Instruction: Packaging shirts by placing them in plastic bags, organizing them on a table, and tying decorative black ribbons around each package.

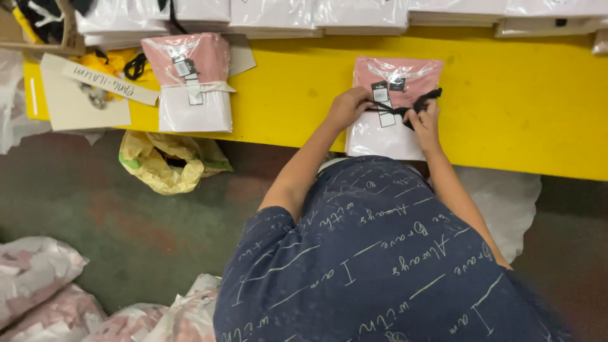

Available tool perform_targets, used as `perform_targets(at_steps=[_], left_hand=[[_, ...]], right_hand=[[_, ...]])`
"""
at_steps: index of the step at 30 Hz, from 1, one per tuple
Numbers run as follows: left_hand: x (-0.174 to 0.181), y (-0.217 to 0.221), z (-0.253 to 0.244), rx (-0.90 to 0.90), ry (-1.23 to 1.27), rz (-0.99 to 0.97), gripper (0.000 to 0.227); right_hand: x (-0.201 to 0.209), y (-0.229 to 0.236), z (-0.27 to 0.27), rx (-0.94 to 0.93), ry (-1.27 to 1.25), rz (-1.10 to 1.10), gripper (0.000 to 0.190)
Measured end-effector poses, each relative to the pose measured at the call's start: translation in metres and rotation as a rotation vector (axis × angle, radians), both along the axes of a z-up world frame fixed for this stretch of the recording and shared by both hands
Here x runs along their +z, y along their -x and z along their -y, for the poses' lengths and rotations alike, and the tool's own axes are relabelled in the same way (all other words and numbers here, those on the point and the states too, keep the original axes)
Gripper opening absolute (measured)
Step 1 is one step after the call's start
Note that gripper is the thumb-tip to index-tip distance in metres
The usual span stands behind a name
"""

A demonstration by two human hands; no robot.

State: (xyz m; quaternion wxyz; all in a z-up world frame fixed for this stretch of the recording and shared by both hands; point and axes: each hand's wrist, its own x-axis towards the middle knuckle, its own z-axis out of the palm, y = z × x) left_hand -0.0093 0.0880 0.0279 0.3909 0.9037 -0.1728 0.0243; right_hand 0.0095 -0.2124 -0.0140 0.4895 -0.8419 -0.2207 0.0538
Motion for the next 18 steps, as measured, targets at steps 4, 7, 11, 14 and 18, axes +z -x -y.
perform_targets(at_steps=[4, 7, 11, 14, 18], left_hand=[[-0.024, 0.029, 0.013, 0.644, 0.332, -0.186, 0.025], [-0.035, 0.041, 0.028, 0.716, 0.606, -0.489, 0.056], [-0.083, 0.032, 0.046, 0.755, 0.669, -0.675, 0.075], [0.009, 0.056, 0.016, 0.833, 0.582, -0.695, 0.077], [0.060, 0.085, -0.051, 0.946, 0.508, -0.543, 0.064]], right_hand=[[-0.036, -0.009, 0.029, -0.533, -0.175, -0.159, 0.025], [-0.005, -0.012, 0.014, -0.636, -0.384, -0.541, 0.021], [0.052, -0.007, -0.034, -0.407, -0.581, -0.910, 0.023], [0.047, -0.005, -0.044, -0.251, -0.636, -0.994, 0.041], [0.068, -0.006, -0.091, 0.016, -0.580, -1.075, 0.052]])
